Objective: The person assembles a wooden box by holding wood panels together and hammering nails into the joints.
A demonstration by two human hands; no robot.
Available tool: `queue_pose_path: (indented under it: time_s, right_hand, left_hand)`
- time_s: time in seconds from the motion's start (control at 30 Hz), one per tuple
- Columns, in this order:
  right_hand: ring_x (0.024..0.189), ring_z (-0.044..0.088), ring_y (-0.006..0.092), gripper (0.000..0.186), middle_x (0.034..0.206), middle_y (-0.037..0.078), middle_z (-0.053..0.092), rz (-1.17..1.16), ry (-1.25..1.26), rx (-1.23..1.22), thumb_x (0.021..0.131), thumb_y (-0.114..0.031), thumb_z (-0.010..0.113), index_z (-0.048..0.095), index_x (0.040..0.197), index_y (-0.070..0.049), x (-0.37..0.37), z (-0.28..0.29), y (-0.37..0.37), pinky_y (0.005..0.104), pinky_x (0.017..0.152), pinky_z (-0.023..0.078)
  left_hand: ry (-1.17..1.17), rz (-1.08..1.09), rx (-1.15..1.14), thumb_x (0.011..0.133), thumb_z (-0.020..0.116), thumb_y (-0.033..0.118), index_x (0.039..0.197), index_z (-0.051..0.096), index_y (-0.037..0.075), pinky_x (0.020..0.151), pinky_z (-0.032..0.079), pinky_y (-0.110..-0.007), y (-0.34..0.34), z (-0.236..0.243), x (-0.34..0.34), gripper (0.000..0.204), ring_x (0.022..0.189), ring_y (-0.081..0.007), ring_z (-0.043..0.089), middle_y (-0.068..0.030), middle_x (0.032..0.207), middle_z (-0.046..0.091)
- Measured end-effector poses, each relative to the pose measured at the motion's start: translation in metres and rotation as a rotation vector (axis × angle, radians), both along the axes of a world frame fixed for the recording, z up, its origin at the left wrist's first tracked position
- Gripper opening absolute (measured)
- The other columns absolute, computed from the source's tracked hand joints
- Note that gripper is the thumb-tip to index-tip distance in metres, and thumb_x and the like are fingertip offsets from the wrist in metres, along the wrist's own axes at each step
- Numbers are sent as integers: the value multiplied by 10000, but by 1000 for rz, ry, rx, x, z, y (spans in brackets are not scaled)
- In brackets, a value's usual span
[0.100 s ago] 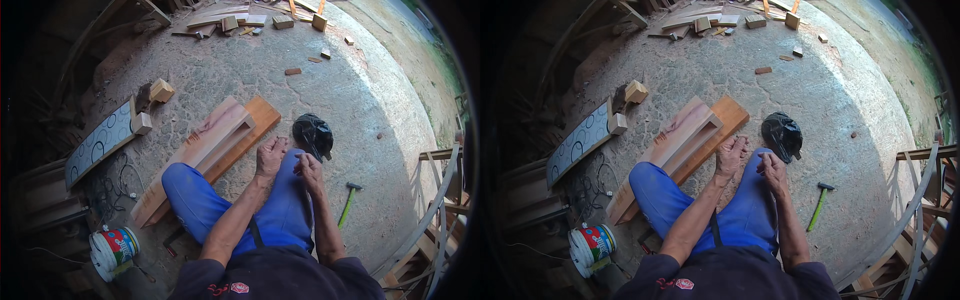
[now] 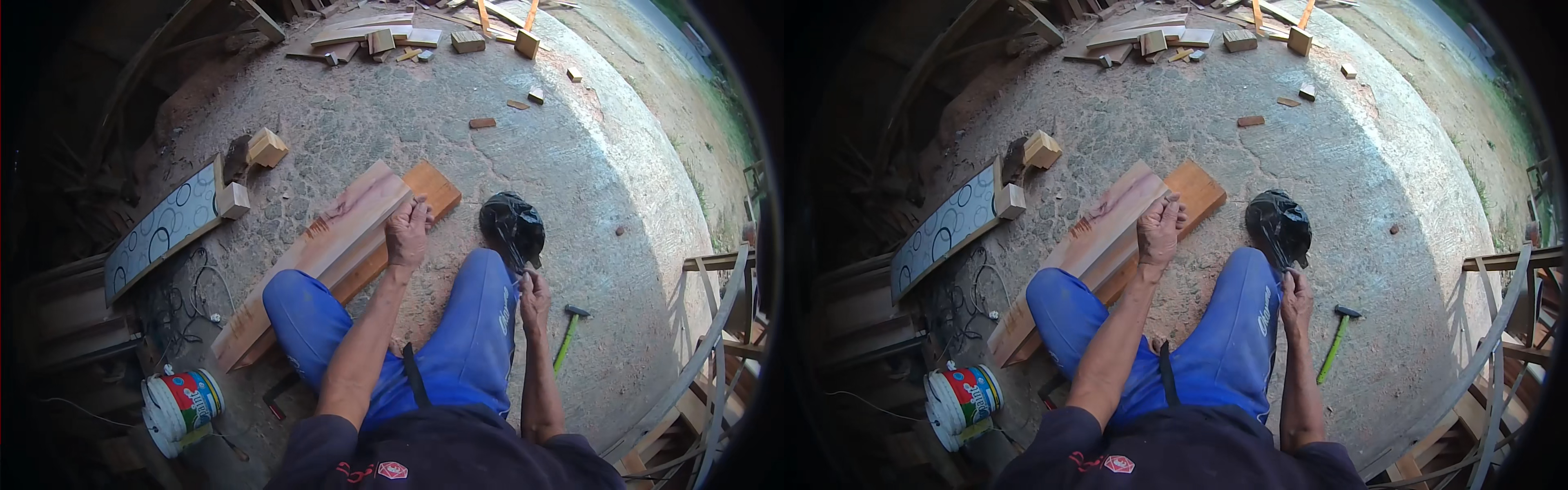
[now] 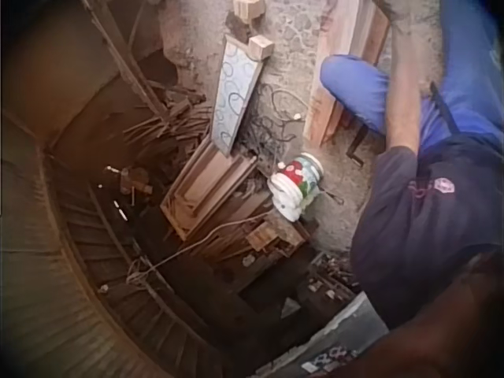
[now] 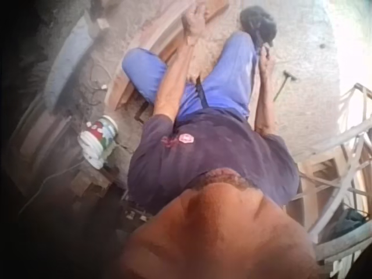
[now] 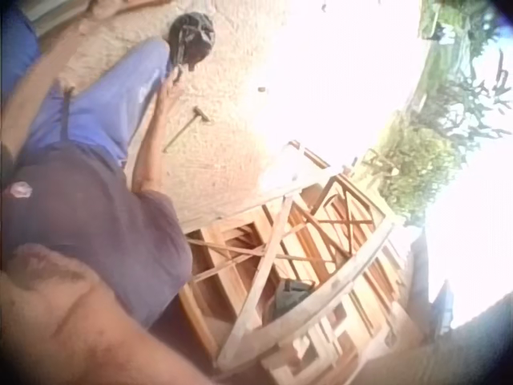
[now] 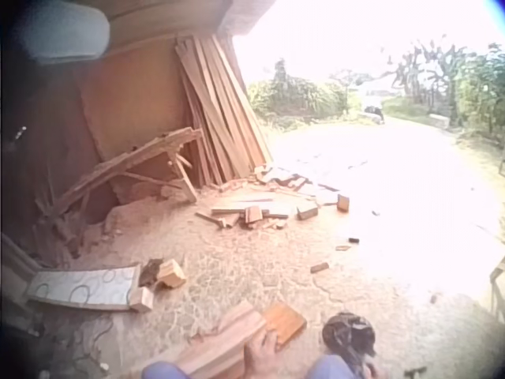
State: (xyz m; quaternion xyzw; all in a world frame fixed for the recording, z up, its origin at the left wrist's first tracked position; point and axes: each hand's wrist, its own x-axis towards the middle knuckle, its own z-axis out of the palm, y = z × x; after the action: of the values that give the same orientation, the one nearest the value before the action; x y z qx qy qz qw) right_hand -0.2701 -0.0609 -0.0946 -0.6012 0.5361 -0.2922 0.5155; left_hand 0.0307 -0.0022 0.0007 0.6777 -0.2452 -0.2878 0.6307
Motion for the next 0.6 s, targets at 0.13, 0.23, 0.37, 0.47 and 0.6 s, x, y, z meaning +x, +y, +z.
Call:
queue_pose_path:
  time_s: [0.13, 0.23, 0.37, 0.47, 0.6]
  right_hand:
    - [1198, 563, 378, 414, 1217, 212, 634, -107, 750, -244, 893, -168, 671, 597, 1278, -32, -128, -82, 5, 453, 1024, 437]
    - [1240, 508, 414, 580, 1244, 227, 607, -220, 986, -216, 828, -205, 721, 511, 1343, -39, -175, -112, 36, 482, 1059, 397]
    - [1080, 587, 431, 635, 1178, 239, 626, -252, 939, -107, 818, -237, 724, 466, 1357, -20, -212, -131, 37, 505, 975, 462]
    - [873, 635, 352, 598, 1052, 192, 628, -168, 691, 75, 855, -226, 695, 438, 1351, -11, -231, -129, 10, 476, 795, 537]
    - [648, 590, 165, 445, 873, 88, 556, -385, 89, 293, 928, -160, 626, 433, 1302, -13, -173, -85, 2, 341, 518, 528]
  left_hand:
    - [-294, 78, -10, 1005, 599, 140, 1162, 647, 24, 728, 531, -280, 0, -11, 82, 200, 770, -103, 629, -28, 897, 692]
    - [-354, 59, -20, 994, 633, 144, 1107, 660, 23, 747, 523, -263, -2, -22, 107, 168, 806, -93, 633, -27, 901, 703]
    - [-384, 8, 6, 973, 682, 171, 1031, 700, 37, 755, 517, -276, 0, -44, 116, 148, 837, -94, 641, -30, 917, 724]
    - [-482, 89, -7, 937, 695, 207, 991, 727, 70, 779, 521, -344, -8, -54, 109, 151, 870, -215, 691, -83, 931, 743]
    - [-732, 38, 23, 923, 695, 252, 1016, 740, 97, 832, 499, -401, -4, -55, 110, 186, 883, -293, 666, -94, 932, 733]
